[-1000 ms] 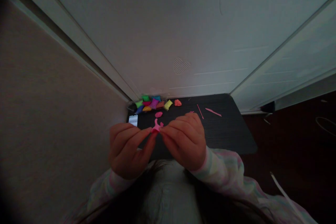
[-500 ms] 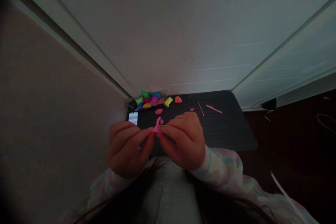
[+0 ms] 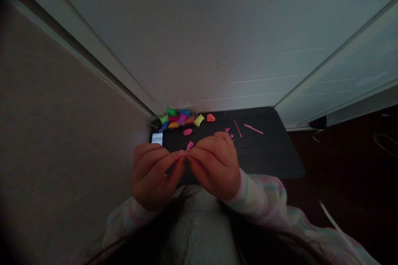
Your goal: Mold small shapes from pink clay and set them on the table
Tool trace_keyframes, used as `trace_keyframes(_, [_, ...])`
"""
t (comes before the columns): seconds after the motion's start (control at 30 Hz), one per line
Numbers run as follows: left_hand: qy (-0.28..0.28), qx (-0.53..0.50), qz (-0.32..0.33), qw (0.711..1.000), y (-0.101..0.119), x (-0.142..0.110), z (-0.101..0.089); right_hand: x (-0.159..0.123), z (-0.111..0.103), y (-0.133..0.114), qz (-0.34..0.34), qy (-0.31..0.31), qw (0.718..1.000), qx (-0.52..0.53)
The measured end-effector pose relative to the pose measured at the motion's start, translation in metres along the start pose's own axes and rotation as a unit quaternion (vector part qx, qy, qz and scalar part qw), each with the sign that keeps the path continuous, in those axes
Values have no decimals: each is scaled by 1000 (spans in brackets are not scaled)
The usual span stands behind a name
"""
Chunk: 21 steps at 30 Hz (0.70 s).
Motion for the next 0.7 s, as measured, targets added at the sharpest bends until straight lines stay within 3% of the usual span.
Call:
trace_keyframes(0.37, [25, -13, 6, 1000, 1, -1, -4, -1, 0, 7, 35, 26, 997, 71])
trace_keyframes(0.7, [16, -14, 17, 1000, 2, 0, -3, -1, -2, 6, 9, 33, 999, 28])
Point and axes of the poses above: each hand's wrist, its own x-axis towards the middle knuckle, its own z-axis out of the palm, y = z × x, the point moved 5 cm from there along x, towards the middle knuckle, and after that the axes turned 15 degrees about -x, right-handed, at the moved point
